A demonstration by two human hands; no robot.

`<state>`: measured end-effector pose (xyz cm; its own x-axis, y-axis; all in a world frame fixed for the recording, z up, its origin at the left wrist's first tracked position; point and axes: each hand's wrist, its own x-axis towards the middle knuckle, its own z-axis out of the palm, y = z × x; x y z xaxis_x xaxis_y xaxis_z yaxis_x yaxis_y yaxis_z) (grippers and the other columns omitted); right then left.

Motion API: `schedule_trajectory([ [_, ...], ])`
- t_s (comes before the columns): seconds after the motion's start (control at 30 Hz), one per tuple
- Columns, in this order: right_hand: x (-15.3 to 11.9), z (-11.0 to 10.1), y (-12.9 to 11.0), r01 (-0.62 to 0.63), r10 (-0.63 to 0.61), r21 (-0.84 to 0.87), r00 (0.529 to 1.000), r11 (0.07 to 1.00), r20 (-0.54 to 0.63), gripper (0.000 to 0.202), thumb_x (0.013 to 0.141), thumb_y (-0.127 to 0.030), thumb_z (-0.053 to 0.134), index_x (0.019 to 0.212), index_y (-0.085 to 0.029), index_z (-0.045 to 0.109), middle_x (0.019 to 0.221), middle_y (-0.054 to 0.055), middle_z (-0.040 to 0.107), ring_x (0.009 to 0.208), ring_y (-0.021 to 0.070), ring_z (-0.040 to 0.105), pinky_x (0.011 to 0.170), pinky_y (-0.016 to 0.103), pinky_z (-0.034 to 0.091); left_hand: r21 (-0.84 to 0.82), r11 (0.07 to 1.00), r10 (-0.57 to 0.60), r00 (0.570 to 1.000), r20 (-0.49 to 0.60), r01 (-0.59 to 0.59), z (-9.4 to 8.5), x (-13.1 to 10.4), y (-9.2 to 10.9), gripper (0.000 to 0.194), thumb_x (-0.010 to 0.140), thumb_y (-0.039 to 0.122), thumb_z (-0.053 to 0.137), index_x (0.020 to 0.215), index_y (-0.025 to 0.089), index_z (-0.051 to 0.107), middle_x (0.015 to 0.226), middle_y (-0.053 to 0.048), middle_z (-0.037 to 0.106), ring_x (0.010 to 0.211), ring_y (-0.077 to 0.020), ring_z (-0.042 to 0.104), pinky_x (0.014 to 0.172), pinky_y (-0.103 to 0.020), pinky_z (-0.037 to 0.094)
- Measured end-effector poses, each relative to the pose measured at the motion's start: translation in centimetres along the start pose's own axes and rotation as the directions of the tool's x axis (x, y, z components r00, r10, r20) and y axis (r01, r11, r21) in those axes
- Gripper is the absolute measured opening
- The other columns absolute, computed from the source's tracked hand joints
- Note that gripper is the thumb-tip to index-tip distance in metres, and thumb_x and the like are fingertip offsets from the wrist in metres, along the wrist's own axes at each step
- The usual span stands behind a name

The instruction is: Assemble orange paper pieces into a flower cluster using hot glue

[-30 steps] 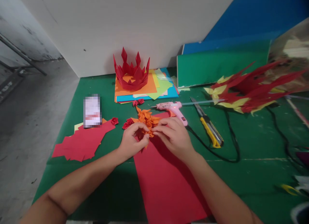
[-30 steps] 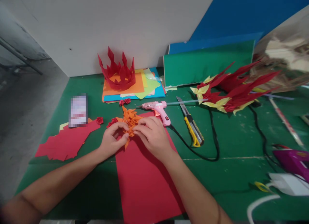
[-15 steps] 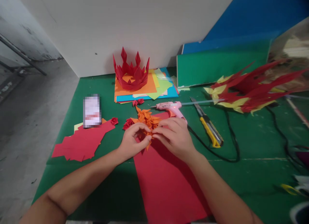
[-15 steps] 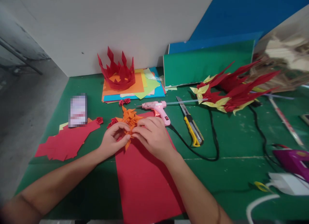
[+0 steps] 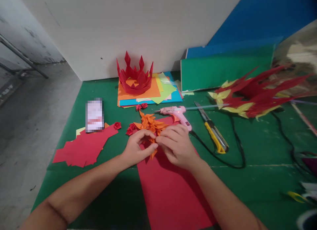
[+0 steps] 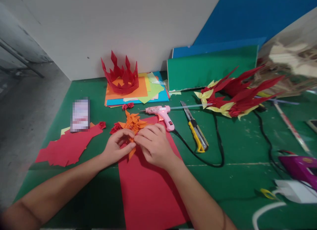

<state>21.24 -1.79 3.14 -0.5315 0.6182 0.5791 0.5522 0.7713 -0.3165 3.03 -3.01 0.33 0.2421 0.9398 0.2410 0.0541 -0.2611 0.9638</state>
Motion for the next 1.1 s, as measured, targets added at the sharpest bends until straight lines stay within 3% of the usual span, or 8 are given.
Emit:
schedule_trajectory([
  [0.2,-0.1,0.2,0.5,-0.031,0.032,0.023,0.999,0.999,-0.040,0.005,0.088,-0.020,0.058,0.085,-0.023,0.062,0.083,0.000,0.068,0.085,0.0164,0.056,0.078,0.035,0.034,-0.109,0.994,-0.018,1.000,0.004,0.019,0.1,0.1,-0.4,0.022,0.082,0.034,0.066,0.095,0.018,0.058,0.090,-0.006,0.065,0.081,-0.0140,0.066,0.071,-0.025,0.055],
  [0.43,0.0,0.1,0.3,-0.026,0.025,-0.040,1.000,0.999,-0.016,0.011,0.090,-0.018,0.053,0.083,-0.023,0.059,0.083,0.000,0.068,0.083,0.0163,0.056,0.076,0.036,0.031,0.163,0.983,0.105,0.986,-0.131,-0.083,-0.4,0.2,1.4,0.015,0.088,0.029,0.058,0.100,0.021,0.060,0.110,-0.009,0.060,0.090,-0.0162,0.061,0.072,-0.029,0.051],
  [0.57,-0.1,0.0,0.5,-0.029,0.029,-0.020,0.999,0.999,-0.045,0.009,0.090,-0.019,0.054,0.083,-0.023,0.060,0.081,0.000,0.068,0.081,0.0156,0.056,0.076,0.036,0.032,-0.097,0.992,-0.105,0.929,-0.355,0.075,-2.2,3.0,2.6,0.019,0.085,0.024,0.057,0.104,0.023,0.056,0.108,-0.005,0.060,0.075,-0.0104,0.058,0.066,-0.025,0.049],
  [0.73,-0.2,0.0,0.4,0.004,-0.002,0.036,0.998,0.999,-0.058,0.008,0.089,-0.019,0.057,0.084,-0.023,0.061,0.082,-0.001,0.069,0.084,0.0148,0.056,0.077,0.035,0.032,-0.367,0.920,-0.298,0.851,-0.432,0.136,-3.9,9.5,3.4,0.028,0.076,0.009,0.059,0.101,0.021,0.059,0.114,-0.003,0.060,0.087,-0.0099,0.061,0.081,-0.025,0.049],
  [0.8,-0.1,-0.1,0.1,0.027,-0.026,0.054,0.999,0.998,-0.018,0.012,0.090,-0.016,0.054,0.084,-0.024,0.061,0.084,-0.002,0.070,0.085,0.0146,0.056,0.079,0.035,0.031,-0.515,0.818,-0.479,0.798,-0.365,0.256,-3.9,11.6,3.4,0.022,0.077,0.005,0.056,0.095,0.017,0.057,0.105,-0.006,0.061,0.081,-0.0095,0.061,0.080,-0.025,0.050],
  [0.83,-0.1,-0.1,0.0,0.048,-0.049,0.060,0.999,0.997,0.007,0.015,0.090,-0.013,0.052,0.085,-0.024,0.061,0.085,-0.003,0.070,0.087,0.0146,0.056,0.080,0.035,0.030,-0.608,0.728,-0.595,0.732,-0.332,0.316,-3.8,12.4,3.3,0.016,0.079,0.007,0.053,0.093,0.016,0.056,0.100,-0.007,0.061,0.078,-0.0103,0.061,0.078,-0.025,0.052],
  [0.9,-0.1,-0.2,-0.2,0.086,-0.091,0.081,0.993,0.993,0.068,0.018,0.089,-0.010,0.050,0.089,-0.024,0.061,0.089,-0.003,0.071,0.091,0.0153,0.057,0.083,0.036,0.030,-0.744,0.589,-0.695,0.667,-0.267,0.317,-3.5,13.5,3.0,0.015,0.084,0.009,0.048,0.096,0.015,0.054,0.100,-0.010,0.059,0.084,-0.0130,0.064,0.076,-0.025,0.055],
  [1.1,-0.2,-0.5,0.1,-0.008,0.003,0.134,0.999,0.991,0.034,0.014,0.087,-0.010,0.048,0.091,-0.022,0.054,0.096,0.001,0.071,0.095,0.0167,0.059,0.087,0.037,0.033,-0.921,0.315,-0.749,0.656,-0.093,0.229,-3.2,14.9,2.3,0.041,0.084,0.010,0.045,0.124,0.011,0.040,0.121,-0.019,0.051,0.109,-0.0230,0.063,0.068,-0.025,0.059],
])
